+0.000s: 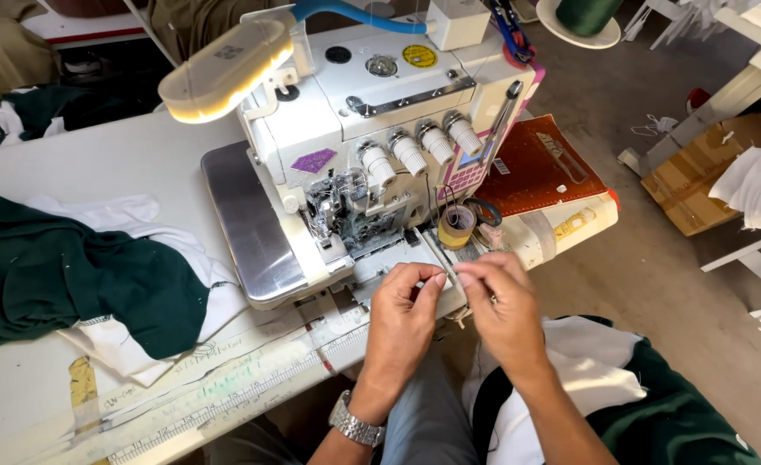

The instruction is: Threading a multi-thread industrial overlock sewing machine.

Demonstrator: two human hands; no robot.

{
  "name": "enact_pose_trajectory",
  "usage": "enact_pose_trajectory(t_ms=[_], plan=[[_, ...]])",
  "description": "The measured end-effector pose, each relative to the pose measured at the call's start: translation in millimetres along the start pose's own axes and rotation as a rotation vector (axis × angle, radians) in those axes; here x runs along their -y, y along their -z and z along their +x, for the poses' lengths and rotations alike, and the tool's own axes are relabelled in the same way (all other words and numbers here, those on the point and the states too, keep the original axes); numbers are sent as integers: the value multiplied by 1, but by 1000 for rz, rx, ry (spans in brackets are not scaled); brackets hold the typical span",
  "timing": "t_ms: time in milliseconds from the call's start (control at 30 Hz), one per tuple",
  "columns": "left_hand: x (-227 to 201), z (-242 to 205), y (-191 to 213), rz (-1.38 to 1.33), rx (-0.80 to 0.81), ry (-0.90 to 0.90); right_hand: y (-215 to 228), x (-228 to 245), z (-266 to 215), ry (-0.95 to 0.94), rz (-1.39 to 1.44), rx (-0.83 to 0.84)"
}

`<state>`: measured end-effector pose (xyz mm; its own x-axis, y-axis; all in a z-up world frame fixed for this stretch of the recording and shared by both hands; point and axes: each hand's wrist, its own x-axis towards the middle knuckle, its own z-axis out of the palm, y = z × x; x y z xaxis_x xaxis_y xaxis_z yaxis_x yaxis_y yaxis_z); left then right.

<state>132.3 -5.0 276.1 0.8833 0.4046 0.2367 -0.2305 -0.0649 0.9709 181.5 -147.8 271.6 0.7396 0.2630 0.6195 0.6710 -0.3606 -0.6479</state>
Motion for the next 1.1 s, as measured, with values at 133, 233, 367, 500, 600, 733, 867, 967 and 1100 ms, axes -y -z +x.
enact_pose_trajectory(t_ms=[133, 233, 367, 500, 600, 733, 867, 967, 1100], plan=[[-6, -1, 10, 137, 54, -63, 4, 12, 24, 239, -3, 54], [-9, 1, 12, 105, 59, -72, 11, 18, 47, 316, -39, 382], [-6, 6, 16, 72, 15, 27, 6, -11, 51, 311, -87, 359], [-30, 18, 20, -15, 110, 210, 0, -18, 58, 233, -36, 347], [-15, 33, 16, -98, 124, 331, -8, -42, 62, 207, 28, 336], [9, 55, 2, -319, 81, 473, -15, -52, 71, 229, 58, 321], [16, 63, -3, -388, 34, 482, -21, -64, 73, 231, 149, 321], [5, 53, 1, -393, -15, 448, -26, -62, 74, 213, 204, 312], [-6, 37, -1, -371, -94, 344, -36, -67, 73, 169, 338, 301]])
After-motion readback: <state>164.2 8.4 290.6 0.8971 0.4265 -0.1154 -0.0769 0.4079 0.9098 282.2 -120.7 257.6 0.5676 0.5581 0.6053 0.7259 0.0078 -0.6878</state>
